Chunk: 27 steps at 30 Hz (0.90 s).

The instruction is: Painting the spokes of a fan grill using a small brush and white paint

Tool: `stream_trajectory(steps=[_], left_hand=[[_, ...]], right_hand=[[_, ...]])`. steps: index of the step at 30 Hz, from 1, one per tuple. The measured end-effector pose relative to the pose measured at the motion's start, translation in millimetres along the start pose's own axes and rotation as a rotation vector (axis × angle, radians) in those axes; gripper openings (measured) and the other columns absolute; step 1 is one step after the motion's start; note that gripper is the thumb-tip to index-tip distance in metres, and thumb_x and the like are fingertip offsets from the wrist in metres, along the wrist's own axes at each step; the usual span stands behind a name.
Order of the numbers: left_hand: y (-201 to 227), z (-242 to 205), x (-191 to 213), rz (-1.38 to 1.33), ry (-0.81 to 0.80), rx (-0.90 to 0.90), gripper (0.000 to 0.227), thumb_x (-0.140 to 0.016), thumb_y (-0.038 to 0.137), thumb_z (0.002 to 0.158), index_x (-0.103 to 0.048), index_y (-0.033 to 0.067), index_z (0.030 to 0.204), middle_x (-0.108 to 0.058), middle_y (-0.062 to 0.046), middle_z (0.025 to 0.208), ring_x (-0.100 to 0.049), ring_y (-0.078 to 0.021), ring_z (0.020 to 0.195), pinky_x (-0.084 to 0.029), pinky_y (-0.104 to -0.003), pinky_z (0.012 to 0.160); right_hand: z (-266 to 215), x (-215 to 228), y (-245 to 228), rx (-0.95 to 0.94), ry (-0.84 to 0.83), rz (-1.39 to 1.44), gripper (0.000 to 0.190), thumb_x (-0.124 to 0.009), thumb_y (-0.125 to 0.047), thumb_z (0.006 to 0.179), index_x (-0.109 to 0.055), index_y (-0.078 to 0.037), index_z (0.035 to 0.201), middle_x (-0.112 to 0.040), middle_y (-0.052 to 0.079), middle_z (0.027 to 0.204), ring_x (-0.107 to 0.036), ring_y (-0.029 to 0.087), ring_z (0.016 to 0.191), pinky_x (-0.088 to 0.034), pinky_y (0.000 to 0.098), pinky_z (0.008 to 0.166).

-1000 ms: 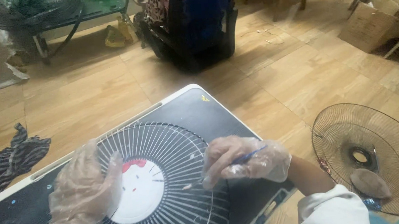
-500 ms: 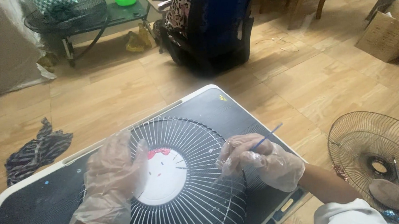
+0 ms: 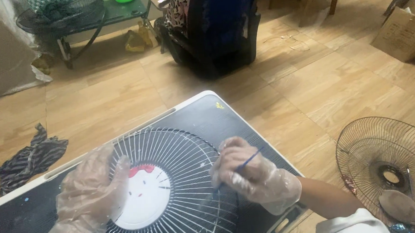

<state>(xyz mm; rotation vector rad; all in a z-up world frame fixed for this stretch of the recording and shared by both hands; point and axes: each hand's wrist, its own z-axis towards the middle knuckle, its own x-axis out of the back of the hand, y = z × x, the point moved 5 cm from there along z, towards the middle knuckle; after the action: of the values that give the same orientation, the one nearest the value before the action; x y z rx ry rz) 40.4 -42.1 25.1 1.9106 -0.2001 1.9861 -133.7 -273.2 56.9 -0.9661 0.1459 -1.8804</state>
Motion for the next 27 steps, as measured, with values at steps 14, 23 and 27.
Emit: stream_trajectory(steps=[14,23,27], left_hand=[[9,-5,10,0.006,-0.063,0.046,0.062,-0.036,0.051,0.089,-0.042,0.0221,0.144,-0.045,-0.006,0.149,-0.046,-0.0269,0.135,-0.041,-0.045,0.110],[4,-2,5,0.090,0.007,0.020,0.058,-0.038,0.052,0.092,-0.048,0.0208,0.140,-0.054,-0.008,0.142,-0.054,-0.0258,0.128,-0.050,-0.043,0.103],[5,-5,10,0.022,0.038,0.006,0.056,-0.044,0.048,0.091,-0.050,0.0210,0.140,-0.058,-0.009,0.137,-0.065,-0.0260,0.113,-0.061,-0.040,0.086]], right_hand=[[-20,5,29,-0.439,0.074,0.862,0.011,-0.057,-0.016,0.097,-0.067,-0.012,0.095,-0.068,0.005,0.096,-0.058,0.010,0.082,-0.048,0.0241,0.074],[7,4,-4,0.110,-0.033,0.159,0.016,-0.054,-0.022,0.098,-0.061,-0.011,0.089,-0.064,0.000,0.077,-0.061,0.013,0.068,-0.056,0.0306,0.082],[9,9,-5,0.017,-0.056,0.173,0.003,-0.063,-0.015,0.092,-0.061,-0.013,0.094,-0.059,-0.002,0.077,-0.055,0.012,0.069,-0.051,0.0319,0.087]])
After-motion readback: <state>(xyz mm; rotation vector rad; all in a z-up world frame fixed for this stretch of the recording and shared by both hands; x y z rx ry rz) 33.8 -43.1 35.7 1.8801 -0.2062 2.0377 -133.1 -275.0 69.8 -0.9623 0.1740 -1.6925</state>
